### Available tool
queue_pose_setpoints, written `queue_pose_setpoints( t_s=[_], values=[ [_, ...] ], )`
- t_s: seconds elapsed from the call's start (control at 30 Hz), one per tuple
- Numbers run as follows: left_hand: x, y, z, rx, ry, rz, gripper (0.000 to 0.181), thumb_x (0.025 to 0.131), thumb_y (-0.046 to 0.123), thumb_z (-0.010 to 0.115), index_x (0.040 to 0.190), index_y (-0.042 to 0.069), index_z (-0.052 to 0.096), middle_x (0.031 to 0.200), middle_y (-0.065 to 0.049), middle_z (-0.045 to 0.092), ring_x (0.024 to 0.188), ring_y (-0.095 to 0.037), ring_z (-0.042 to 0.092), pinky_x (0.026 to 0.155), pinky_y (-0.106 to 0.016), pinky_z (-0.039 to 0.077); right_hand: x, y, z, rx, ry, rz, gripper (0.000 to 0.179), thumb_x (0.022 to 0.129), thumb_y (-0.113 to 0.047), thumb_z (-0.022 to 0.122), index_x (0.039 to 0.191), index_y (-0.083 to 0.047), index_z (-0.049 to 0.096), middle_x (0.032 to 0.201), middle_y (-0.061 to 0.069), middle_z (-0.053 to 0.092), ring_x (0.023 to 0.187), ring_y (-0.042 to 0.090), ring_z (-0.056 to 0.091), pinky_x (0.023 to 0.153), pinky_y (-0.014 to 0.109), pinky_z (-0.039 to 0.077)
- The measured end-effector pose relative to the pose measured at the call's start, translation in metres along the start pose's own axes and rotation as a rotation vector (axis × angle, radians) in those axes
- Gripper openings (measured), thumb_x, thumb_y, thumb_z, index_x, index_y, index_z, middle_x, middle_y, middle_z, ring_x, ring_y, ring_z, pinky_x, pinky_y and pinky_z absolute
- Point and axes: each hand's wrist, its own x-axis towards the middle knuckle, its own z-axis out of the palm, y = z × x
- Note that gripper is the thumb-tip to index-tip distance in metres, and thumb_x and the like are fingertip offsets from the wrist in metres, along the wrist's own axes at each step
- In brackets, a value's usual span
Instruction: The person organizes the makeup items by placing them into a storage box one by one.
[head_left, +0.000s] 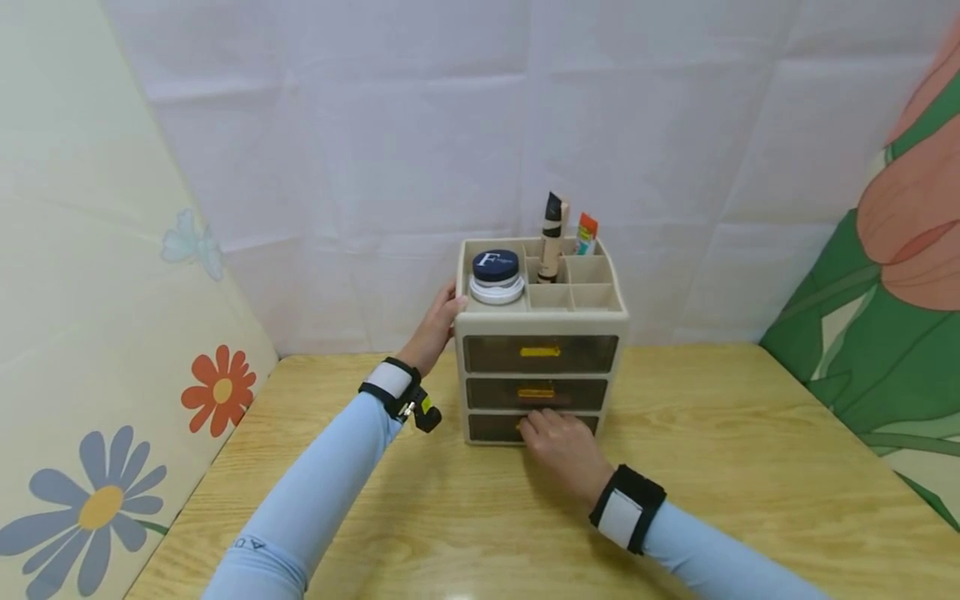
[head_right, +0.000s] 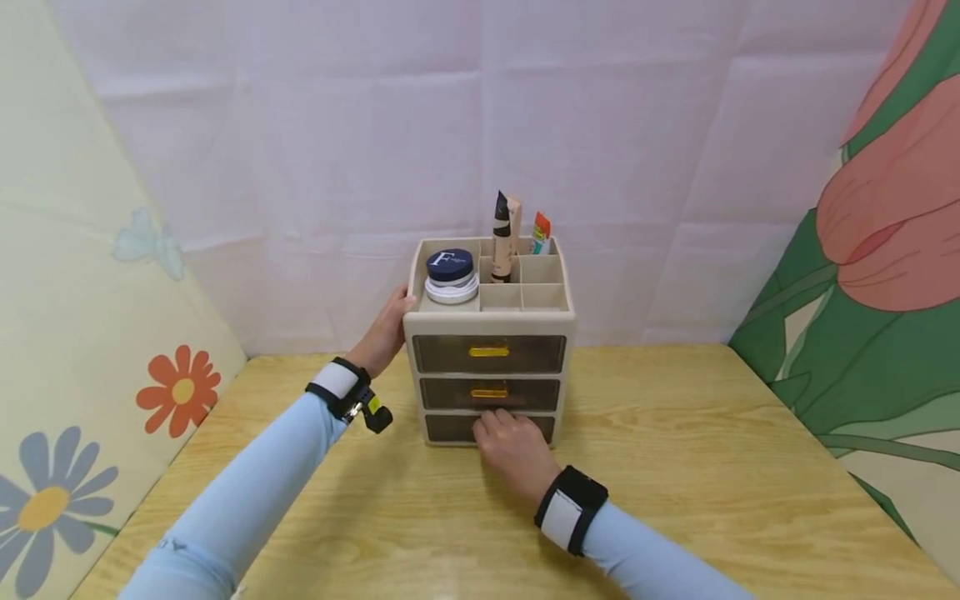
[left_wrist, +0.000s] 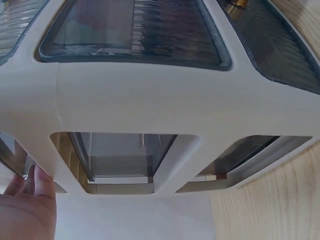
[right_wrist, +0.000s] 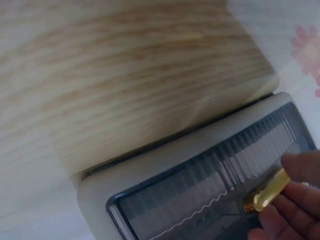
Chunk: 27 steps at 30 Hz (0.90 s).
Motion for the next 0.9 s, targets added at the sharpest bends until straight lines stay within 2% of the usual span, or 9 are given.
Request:
queue_pose_setpoints(
  t_s=[0.27, 0.57, 0.7, 0.9],
  values=[
    [-0.001, -0.002, -0.007, 0.056, -0.003, -0.009, 0.063, 0.099, 0.035, 0.036, 0.156, 0.013, 0.017, 0.153, -0.011, 0.029, 0.134, -0.025, 0.033, 0.107, -0.05, 0.03, 0.005, 0.002, -0.004, 0.094, -0.056, 0.03, 0.025, 0.076, -0.02, 0.082, 0.091, -0.005, 0.07, 0.085, 0.007, 0.065, 0.069, 0.02, 0.061, 0.052, 0.032, 0.051],
    [-0.007, 0.005, -0.015, 0.05, 0.025, -0.059, 0.057, 0.105, 0.032, 0.034, 0.155, 0.007, 0.02, 0.154, -0.015, 0.029, 0.135, -0.031, 0.036, 0.105, -0.049, 0.035, 0.007, 0.006, -0.013, 0.204, -0.113, 0.042, 0.029, 0.079, -0.024, 0.08, 0.1, -0.007, 0.071, 0.09, 0.005, 0.068, 0.074, 0.018, 0.063, 0.06, 0.032, 0.054],
    [-0.011, 0.015, -0.019, 0.105, 0.047, -0.022, 0.057, 0.105, 0.028, 0.038, 0.153, 0.003, 0.023, 0.153, -0.017, 0.03, 0.133, -0.032, 0.038, 0.102, -0.048, 0.038, 0.01, 0.011, -0.024, 0.242, -0.112, 0.052, 0.032, 0.078, -0.022, 0.081, 0.102, -0.005, 0.07, 0.091, 0.006, 0.067, 0.077, 0.019, 0.064, 0.062, 0.032, 0.054],
    [-0.031, 0.033, -0.022, 0.288, 0.054, 0.055, 0.059, 0.102, 0.022, 0.048, 0.153, 0.003, 0.026, 0.155, -0.017, 0.028, 0.135, -0.033, 0.036, 0.105, -0.048, 0.035, 0.012, 0.02, -0.045, 0.249, -0.083, -0.008, 0.036, 0.079, -0.028, 0.08, 0.105, -0.005, 0.07, 0.091, 0.006, 0.066, 0.077, 0.019, 0.063, 0.063, 0.033, 0.054]
  ],
)
